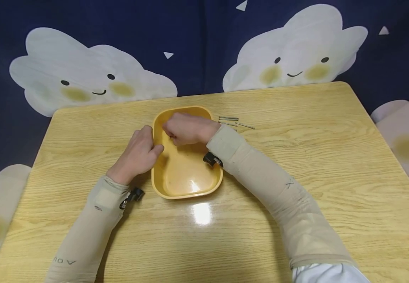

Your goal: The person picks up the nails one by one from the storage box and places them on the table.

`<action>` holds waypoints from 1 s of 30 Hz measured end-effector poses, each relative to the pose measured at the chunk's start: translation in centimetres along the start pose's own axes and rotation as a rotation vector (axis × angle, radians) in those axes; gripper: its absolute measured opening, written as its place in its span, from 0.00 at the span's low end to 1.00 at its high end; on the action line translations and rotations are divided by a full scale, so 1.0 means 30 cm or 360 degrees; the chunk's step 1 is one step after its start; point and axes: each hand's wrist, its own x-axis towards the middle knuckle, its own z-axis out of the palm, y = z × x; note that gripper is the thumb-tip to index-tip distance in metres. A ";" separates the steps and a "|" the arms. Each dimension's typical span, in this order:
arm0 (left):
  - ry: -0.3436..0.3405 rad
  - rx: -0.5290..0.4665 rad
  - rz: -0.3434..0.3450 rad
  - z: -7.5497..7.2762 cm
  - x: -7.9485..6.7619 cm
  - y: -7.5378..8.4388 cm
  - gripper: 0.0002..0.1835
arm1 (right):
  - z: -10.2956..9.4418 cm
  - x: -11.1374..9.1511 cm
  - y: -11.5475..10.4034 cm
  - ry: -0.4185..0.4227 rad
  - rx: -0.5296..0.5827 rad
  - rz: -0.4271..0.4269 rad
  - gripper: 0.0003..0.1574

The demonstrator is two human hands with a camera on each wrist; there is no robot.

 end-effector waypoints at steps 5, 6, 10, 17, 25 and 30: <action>-0.0013 0.0013 -0.0013 0.002 -0.002 0.000 0.12 | -0.024 -0.014 -0.012 0.0012 0.0046 0.0021 0.04; -0.0014 0.0013 -0.0014 0.002 -0.002 0.000 0.12 | -0.030 -0.017 -0.014 0.0011 0.0047 0.0033 0.04; -0.0014 0.0014 -0.0012 0.002 -0.001 0.003 0.12 | -0.048 -0.027 -0.017 0.0026 0.0034 0.0076 0.03; -0.0025 0.0007 -0.0026 0.003 0.000 0.004 0.15 | -0.071 -0.040 -0.022 0.0089 0.0028 0.0047 0.05; -0.0026 0.0012 -0.0039 0.003 -0.001 -0.001 0.16 | -0.105 -0.072 -0.020 0.0143 -0.0018 0.0050 0.05; -0.0012 0.0023 -0.0013 0.004 0.000 -0.002 0.15 | -0.115 -0.093 -0.016 0.0185 -0.0043 0.0028 0.06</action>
